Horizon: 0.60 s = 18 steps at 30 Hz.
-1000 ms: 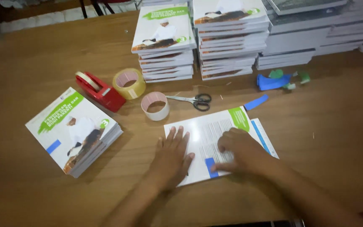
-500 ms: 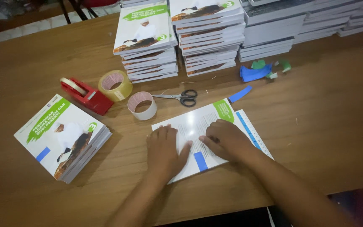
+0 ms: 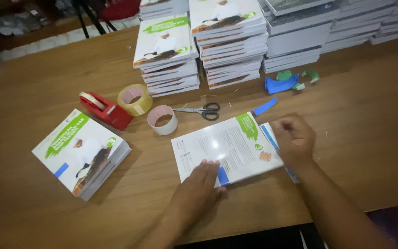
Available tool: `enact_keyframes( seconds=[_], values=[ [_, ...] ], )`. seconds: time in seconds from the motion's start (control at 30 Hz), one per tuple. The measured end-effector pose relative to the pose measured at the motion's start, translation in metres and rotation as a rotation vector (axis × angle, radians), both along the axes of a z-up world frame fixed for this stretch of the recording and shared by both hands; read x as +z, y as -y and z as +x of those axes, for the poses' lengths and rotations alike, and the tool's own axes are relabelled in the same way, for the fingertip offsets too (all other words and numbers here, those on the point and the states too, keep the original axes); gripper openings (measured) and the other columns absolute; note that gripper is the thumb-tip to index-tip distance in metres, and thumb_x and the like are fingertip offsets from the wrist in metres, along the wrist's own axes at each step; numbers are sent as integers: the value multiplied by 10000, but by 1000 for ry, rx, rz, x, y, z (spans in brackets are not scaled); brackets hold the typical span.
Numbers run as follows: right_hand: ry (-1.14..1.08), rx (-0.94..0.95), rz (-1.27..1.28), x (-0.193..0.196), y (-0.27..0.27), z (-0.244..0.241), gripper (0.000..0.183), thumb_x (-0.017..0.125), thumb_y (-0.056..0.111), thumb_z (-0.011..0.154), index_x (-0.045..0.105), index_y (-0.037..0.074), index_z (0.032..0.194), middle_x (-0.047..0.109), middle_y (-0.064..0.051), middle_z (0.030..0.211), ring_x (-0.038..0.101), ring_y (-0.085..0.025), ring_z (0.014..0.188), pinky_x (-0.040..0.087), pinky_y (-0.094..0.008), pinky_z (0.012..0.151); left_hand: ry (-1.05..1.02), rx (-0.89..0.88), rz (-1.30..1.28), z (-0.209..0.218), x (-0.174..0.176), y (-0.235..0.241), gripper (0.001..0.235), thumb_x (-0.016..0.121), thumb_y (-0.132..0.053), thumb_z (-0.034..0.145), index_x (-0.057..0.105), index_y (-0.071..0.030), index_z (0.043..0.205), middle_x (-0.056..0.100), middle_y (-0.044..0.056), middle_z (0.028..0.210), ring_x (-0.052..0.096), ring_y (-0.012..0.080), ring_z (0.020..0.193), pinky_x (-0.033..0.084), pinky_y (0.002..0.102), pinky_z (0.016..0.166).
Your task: The person cuts a strip of blue tape using scissors and places it on the spine of a book. They then apply clear packing tape over the blue strip, smooth it down, and trim the excess tape with scissors. The process is repeated for another book.
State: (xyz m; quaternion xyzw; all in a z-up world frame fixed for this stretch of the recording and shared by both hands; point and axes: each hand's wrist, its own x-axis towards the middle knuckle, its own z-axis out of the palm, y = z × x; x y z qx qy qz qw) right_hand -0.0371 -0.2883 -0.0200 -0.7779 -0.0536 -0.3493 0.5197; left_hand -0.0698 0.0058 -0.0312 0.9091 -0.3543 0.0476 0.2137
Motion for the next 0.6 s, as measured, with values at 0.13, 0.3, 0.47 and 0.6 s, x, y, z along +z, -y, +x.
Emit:
enact_keyframes(
  seconds=[0.13, 0.3, 0.47, 0.6],
  values=[
    [149, -102, 155, 1, 13, -27, 132, 560, 32, 1026, 577, 12, 1155, 607, -106, 1085, 570, -169, 913, 503, -295, 866, -34, 50, 116, 0, 26, -12, 412, 535, -321, 1034, 506, -102, 1381, 611, 122, 1446, 547, 312, 1364, 493, 477, 1003],
    [46, 71, 430, -24, -23, -45, 295, 551, -5, 980, 527, 41, 1271, 566, -70, 1204, 538, -139, 1060, 461, -275, 990, 133, 315, -78, 19, 24, -39, 291, 502, -265, 994, 577, -137, 1245, 767, 66, 961, 720, 320, 710, 539, 473, 591],
    [-351, 210, 201, 14, -89, -27, 695, 757, 136, 799, 490, 84, 1439, 585, -121, 1364, 592, -216, 1259, 520, -330, 953, -26, 587, -601, -16, 72, -46, 331, 432, -293, 1027, 684, -110, 1139, 747, 53, 831, 674, 188, 643, 539, 344, 614],
    [-568, 494, 194, 18, -123, -21, 744, 637, 440, 837, 469, 67, 1458, 631, -132, 1114, 625, -246, 949, 548, -388, 780, -144, 505, -1090, -37, 66, -60, 423, 337, -303, 1074, 631, -18, 1180, 655, 72, 924, 588, 146, 753, 523, 307, 665]
  ],
)
